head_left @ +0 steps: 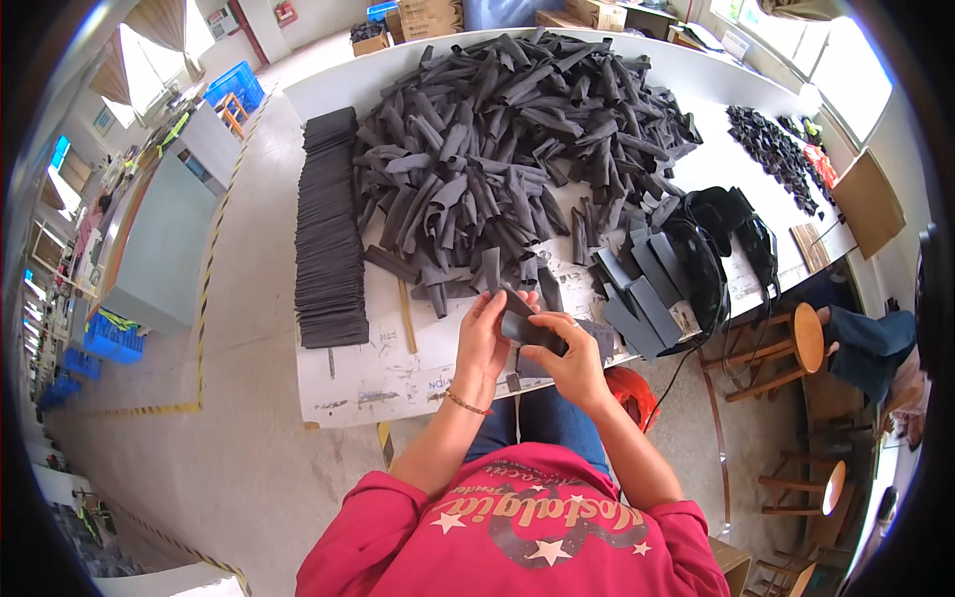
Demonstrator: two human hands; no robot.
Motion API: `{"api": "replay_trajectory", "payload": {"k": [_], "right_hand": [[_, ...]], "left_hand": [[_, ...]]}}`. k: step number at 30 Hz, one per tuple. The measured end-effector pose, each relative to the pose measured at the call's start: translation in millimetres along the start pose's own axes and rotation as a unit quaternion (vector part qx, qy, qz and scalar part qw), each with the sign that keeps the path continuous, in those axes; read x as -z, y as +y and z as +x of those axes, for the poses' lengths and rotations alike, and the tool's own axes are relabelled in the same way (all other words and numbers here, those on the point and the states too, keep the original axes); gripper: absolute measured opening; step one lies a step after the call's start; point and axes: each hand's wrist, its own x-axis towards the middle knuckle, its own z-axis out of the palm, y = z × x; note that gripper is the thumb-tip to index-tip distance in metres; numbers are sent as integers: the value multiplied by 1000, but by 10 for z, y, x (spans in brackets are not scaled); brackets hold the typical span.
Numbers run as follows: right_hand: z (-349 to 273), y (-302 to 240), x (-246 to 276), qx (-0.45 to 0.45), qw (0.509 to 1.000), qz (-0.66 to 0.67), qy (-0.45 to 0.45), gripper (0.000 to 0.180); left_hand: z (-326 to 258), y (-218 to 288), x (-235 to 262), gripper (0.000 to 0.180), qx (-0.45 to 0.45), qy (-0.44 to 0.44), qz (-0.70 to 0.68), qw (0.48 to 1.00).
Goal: Manually inspecting and folding small grey foam or fabric components at a production workbench.
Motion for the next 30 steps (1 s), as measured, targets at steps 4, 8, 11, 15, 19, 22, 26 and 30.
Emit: {"api": "replay_trajectory", "payload": {"k": [4, 8, 11, 15, 19, 22, 26, 30], "right_hand": [[-39, -41, 7, 16, 999, -9, -36, 41], [-73, -106, 42, -16, 997, 10, -75, 42], [-91, -10, 107, -39, 995, 64, -66, 42], [-31, 35, 77, -9, 995, 69, -76, 44], [-2, -6, 133, -21, 994, 67, -86, 46], [-4, -53, 178, 1, 997, 36, -62, 48], [-7, -190, 375, 31, 997, -73, 25, 46], [-37, -263, 479, 31, 991, -118, 59, 41]], "left_hand": [[69, 93, 19, 16, 26, 67, -63, 995], [422, 339, 525, 35, -140, 33, -114, 983], [157, 441, -33, 46, -56, 44, -139, 988], [31, 123, 207, 54, 67, -117, -47, 990], [-47, 137, 221, 33, 39, -67, 69, 995], [1, 122, 151, 28, 33, -30, 55, 997], [104, 180, 79, 27, 31, 12, 9, 999], [137, 224, 106, 28, 36, 21, -5, 999]]}}
